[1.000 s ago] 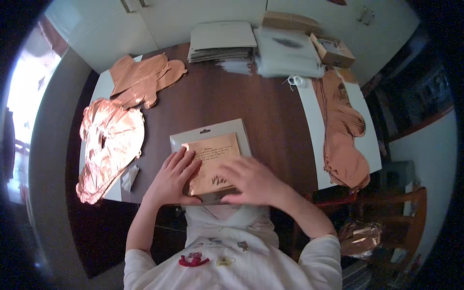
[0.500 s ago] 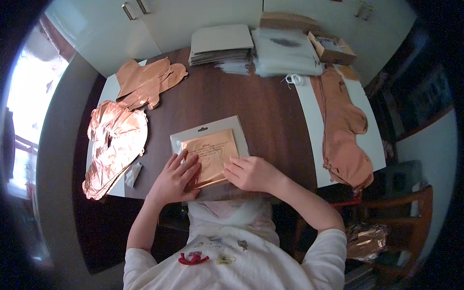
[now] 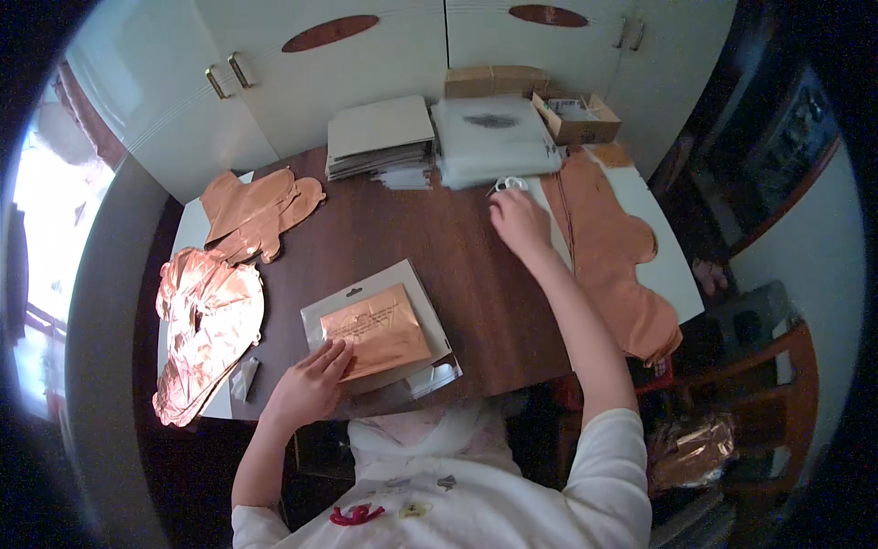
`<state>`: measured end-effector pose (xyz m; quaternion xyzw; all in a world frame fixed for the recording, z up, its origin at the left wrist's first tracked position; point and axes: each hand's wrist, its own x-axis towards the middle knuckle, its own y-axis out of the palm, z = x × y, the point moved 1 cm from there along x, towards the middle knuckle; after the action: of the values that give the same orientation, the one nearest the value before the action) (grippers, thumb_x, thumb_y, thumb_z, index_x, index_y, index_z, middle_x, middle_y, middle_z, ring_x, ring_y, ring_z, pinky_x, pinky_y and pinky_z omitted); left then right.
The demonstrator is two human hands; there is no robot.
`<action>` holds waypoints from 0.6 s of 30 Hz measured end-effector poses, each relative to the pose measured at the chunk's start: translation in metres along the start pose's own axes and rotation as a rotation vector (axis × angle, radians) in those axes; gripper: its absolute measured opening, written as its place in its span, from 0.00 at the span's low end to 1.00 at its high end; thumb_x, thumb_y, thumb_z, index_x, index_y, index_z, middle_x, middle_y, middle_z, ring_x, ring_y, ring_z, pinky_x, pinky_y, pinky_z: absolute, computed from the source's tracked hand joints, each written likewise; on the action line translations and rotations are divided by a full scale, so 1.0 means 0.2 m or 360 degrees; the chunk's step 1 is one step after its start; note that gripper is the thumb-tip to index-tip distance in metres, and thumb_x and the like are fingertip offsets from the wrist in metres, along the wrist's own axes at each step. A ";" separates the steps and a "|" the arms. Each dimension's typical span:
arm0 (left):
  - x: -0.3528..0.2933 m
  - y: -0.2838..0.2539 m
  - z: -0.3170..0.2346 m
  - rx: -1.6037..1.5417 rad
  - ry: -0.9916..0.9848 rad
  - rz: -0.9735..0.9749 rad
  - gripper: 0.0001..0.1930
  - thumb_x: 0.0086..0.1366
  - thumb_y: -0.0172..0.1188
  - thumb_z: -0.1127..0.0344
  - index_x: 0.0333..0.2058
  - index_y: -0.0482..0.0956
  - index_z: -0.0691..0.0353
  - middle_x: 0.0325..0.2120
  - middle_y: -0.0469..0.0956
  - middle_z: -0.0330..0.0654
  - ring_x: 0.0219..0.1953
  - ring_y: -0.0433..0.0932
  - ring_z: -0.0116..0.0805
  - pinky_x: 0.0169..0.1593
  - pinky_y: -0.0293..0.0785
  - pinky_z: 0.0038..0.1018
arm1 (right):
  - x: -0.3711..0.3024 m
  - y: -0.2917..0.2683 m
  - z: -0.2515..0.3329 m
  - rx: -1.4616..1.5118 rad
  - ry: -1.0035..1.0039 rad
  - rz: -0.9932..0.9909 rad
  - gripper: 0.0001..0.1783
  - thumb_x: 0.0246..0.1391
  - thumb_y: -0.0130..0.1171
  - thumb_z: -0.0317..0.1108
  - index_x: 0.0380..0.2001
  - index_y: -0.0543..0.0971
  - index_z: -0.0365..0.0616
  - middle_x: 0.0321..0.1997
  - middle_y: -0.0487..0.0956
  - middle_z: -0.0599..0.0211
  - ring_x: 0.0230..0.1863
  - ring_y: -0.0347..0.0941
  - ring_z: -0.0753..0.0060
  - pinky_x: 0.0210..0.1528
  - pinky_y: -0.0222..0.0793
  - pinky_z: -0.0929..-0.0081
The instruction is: Folding a foil balloon and placing it into a retail plastic bag with a cardboard backing.
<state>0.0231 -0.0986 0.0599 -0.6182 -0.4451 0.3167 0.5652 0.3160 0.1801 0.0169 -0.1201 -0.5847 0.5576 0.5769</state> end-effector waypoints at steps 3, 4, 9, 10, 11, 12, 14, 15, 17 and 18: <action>0.01 -0.04 0.01 -0.0108 -0.0037 0.0055 0.25 0.53 0.54 0.71 0.52 0.69 0.67 0.51 0.72 0.51 0.52 0.73 0.50 0.52 0.73 0.35 | 0.05 0.07 -0.19 -0.0231 0.0135 0.0093 0.09 0.50 0.56 0.35 0.35 0.79 0.47 0.43 0.74 0.64 0.44 0.72 0.56 0.43 0.72 0.59; 0.01 -0.05 0.02 -0.0175 -0.0074 0.0081 0.26 0.53 0.54 0.70 0.53 0.68 0.67 0.51 0.72 0.51 0.52 0.73 0.49 0.52 0.73 0.35 | 0.06 0.08 -0.21 -0.0224 0.0118 0.0093 0.09 0.50 0.56 0.35 0.35 0.79 0.47 0.43 0.74 0.64 0.44 0.72 0.56 0.43 0.72 0.59; 0.03 -0.17 0.02 -0.0312 -0.0209 0.0170 0.25 0.54 0.54 0.70 0.53 0.68 0.66 0.51 0.72 0.52 0.50 0.74 0.49 0.50 0.74 0.36 | 0.10 0.11 -0.23 -0.0458 0.0043 0.0014 0.07 0.47 0.57 0.28 0.32 0.79 0.43 0.39 0.75 0.63 0.41 0.72 0.56 0.47 0.69 0.61; 0.04 -0.19 0.02 -0.0344 -0.0205 0.0193 0.25 0.54 0.53 0.70 0.53 0.68 0.67 0.50 0.72 0.52 0.49 0.74 0.49 0.50 0.74 0.37 | 0.10 0.10 -0.26 -0.0412 0.0024 -0.0058 0.06 0.48 0.57 0.28 0.32 0.79 0.43 0.39 0.75 0.63 0.40 0.72 0.56 0.46 0.69 0.61; 0.06 -0.19 0.03 -0.0347 -0.0107 0.0109 0.24 0.55 0.52 0.70 0.53 0.68 0.66 0.49 0.74 0.52 0.46 0.75 0.51 0.48 0.75 0.38 | 0.10 0.07 -0.29 -0.0377 0.0018 -0.0137 0.05 0.48 0.57 0.28 0.31 0.79 0.43 0.38 0.75 0.63 0.40 0.72 0.57 0.45 0.69 0.62; 0.06 -0.21 0.04 -0.0352 -0.0155 0.0109 0.24 0.55 0.52 0.70 0.53 0.68 0.66 0.49 0.74 0.52 0.46 0.75 0.51 0.48 0.75 0.38 | 0.11 0.03 -0.24 -0.0183 0.0023 -0.0204 0.05 0.49 0.57 0.29 0.30 0.79 0.42 0.37 0.75 0.62 0.41 0.71 0.56 0.44 0.69 0.62; 0.07 -0.25 0.04 -0.0434 -0.0221 0.0202 0.23 0.56 0.51 0.69 0.53 0.68 0.65 0.46 0.75 0.52 0.42 0.77 0.52 0.45 0.75 0.39 | 0.08 -0.15 -0.03 0.0125 0.0022 -0.0349 0.04 0.50 0.58 0.29 0.28 0.77 0.39 0.35 0.75 0.63 0.38 0.71 0.59 0.39 0.69 0.65; 0.08 -0.25 0.05 -0.0459 -0.0205 0.0171 0.22 0.57 0.50 0.69 0.52 0.69 0.64 0.42 0.77 0.52 0.37 0.77 0.53 0.43 0.75 0.41 | 0.05 -0.24 0.11 0.0398 0.0035 -0.0247 0.03 0.49 0.59 0.27 0.28 0.77 0.39 0.34 0.75 0.64 0.35 0.71 0.62 0.37 0.69 0.69; 0.09 -0.27 0.06 -0.0506 -0.0328 0.0285 0.24 0.56 0.50 0.70 0.54 0.69 0.63 0.44 0.76 0.54 0.40 0.77 0.53 0.46 0.74 0.40 | -0.05 -0.43 0.37 0.0868 -0.0145 -0.0027 0.02 0.48 0.59 0.23 0.27 0.77 0.41 0.31 0.74 0.66 0.29 0.71 0.71 0.32 0.68 0.77; 0.09 -0.28 0.06 -0.0554 -0.0430 0.0401 0.26 0.54 0.50 0.72 0.55 0.68 0.63 0.46 0.75 0.56 0.43 0.76 0.53 0.49 0.73 0.40 | -0.12 -0.52 0.50 0.1030 -0.0224 0.0209 0.04 0.45 0.60 0.22 0.26 0.77 0.43 0.29 0.74 0.67 0.28 0.71 0.72 0.30 0.68 0.78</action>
<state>0.0096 -0.0793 0.1156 -0.7088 -0.4839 0.3829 0.3417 0.2943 0.0748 0.1147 0.0706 -0.4066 0.7573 0.5062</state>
